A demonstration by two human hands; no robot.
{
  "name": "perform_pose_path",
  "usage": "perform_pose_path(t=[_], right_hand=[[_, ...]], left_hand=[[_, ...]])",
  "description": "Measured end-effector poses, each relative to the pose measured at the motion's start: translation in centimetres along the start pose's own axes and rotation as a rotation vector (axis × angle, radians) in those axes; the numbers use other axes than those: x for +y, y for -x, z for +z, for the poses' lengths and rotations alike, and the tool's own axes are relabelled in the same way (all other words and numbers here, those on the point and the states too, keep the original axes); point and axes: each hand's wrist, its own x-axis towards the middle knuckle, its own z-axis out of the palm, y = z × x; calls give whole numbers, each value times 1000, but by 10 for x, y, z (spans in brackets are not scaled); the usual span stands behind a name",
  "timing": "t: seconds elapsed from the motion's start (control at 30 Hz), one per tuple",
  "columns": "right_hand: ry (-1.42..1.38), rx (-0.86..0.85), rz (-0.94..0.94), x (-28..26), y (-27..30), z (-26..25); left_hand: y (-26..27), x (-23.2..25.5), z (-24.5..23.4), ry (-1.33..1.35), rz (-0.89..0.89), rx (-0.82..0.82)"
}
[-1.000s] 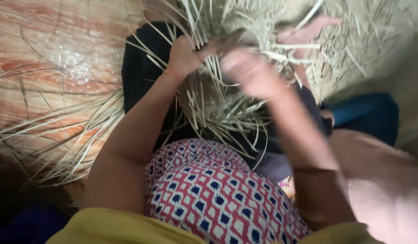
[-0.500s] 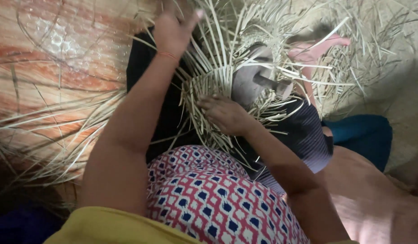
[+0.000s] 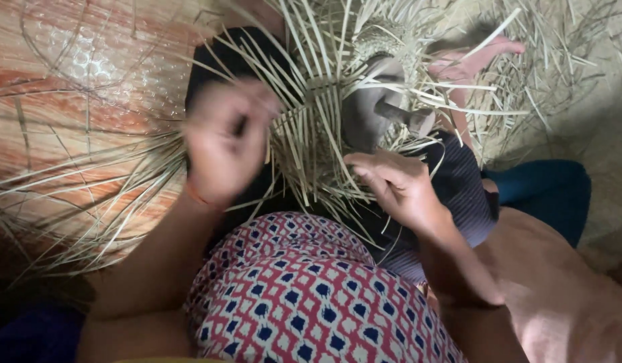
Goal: The person weaves a hat by hand using dried straw strands, pressing and placing individual leaves to form the hat around a wooden mold.
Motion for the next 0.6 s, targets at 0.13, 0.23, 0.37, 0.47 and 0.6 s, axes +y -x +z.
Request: perform_pose_path(t=[0.13, 0.23, 0.37, 0.47, 0.6], right_hand=[[559, -50, 34, -15, 30, -13], [1024, -147, 135, -70, 52, -36], [1455, -327, 738, -112, 98, -59], [1485, -748, 1342, -61, 194, -65], [1209, -711, 980, -10, 258, -6]], left_hand=[[31, -9, 31, -113, 111, -297], [30, -35, 33, -384, 281, -287], [47, -68, 36, -557, 87, -363], [59, -96, 48, -667, 136, -393], [55, -83, 41, -630, 120, -370]])
